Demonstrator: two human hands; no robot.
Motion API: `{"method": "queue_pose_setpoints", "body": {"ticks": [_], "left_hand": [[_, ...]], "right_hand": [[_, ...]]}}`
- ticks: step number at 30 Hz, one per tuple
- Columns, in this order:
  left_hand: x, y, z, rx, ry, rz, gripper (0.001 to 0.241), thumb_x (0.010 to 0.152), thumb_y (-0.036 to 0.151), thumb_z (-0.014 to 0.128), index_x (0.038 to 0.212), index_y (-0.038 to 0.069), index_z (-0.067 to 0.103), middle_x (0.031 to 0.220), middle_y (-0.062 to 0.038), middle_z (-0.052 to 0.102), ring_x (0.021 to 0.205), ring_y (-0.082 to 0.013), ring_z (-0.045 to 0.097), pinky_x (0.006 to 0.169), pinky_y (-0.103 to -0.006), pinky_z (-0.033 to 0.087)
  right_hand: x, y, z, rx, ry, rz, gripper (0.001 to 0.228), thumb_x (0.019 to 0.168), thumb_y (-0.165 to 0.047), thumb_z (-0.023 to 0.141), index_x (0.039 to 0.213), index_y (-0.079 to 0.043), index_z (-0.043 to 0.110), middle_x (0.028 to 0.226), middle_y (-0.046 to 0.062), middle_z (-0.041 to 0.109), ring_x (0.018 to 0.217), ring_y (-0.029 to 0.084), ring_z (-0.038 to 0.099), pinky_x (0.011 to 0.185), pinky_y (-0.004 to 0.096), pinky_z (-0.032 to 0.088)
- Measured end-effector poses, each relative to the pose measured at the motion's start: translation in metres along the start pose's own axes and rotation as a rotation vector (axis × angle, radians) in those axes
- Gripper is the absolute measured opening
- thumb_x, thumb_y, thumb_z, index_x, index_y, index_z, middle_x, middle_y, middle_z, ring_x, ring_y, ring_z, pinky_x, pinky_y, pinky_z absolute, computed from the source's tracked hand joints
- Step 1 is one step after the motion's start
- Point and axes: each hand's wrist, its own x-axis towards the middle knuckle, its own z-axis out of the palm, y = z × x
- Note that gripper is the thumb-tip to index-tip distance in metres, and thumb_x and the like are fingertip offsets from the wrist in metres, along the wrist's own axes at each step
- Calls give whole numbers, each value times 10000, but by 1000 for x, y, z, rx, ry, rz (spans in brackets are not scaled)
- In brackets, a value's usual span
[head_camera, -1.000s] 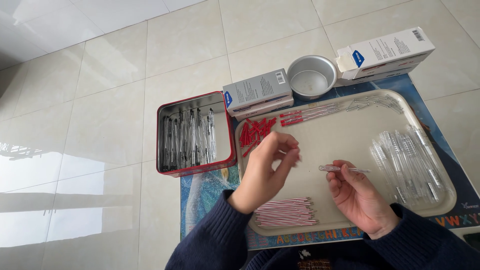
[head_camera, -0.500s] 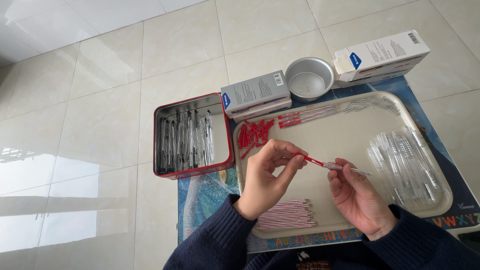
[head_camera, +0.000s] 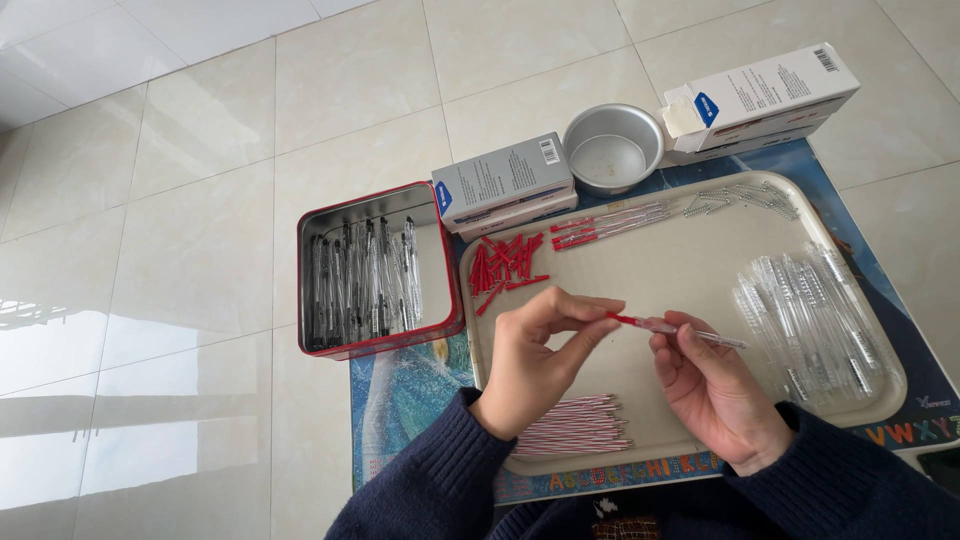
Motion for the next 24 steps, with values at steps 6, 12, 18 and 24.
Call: {"method": "queue_pose_setpoints", "body": {"ticks": [6,12,18,24], "left_hand": [[-3,-3,5,101,-15,79,138,727,-22,758,825,21,671,1013,-110,709,822,-164,692,715,-238,567],[-7,-12,12,62,-69,103,198,774,-40,733,956,27,690,1062,-113,696,869,-175,695,763,-229,577],[-2,4,6,46,-118,24,231,802,37,707,1004,-45,631,877,-120,701,764,-166,683,711,-246,578],[-2,2,6,98,-66,57,149,780,29,726,909,-21,674,899,-107,710,725,-155,680,693,-235,582]], "right_hand": [[0,1,2,0,-3,-15,240,909,-98,564,1121,13,571,1036,134,650,859,129,634,788,210,538],[0,-1,3,22,-26,-3,234,905,-117,579,1102,8,574,1014,123,657,851,118,641,777,197,540],[-5,-2,12,-48,-62,-56,202,903,-50,553,1076,48,589,1015,192,668,833,132,652,771,188,523],[-3,-1,10,12,-89,-53,200,912,-61,557,1084,33,593,1069,174,664,884,157,658,835,215,531]]}}
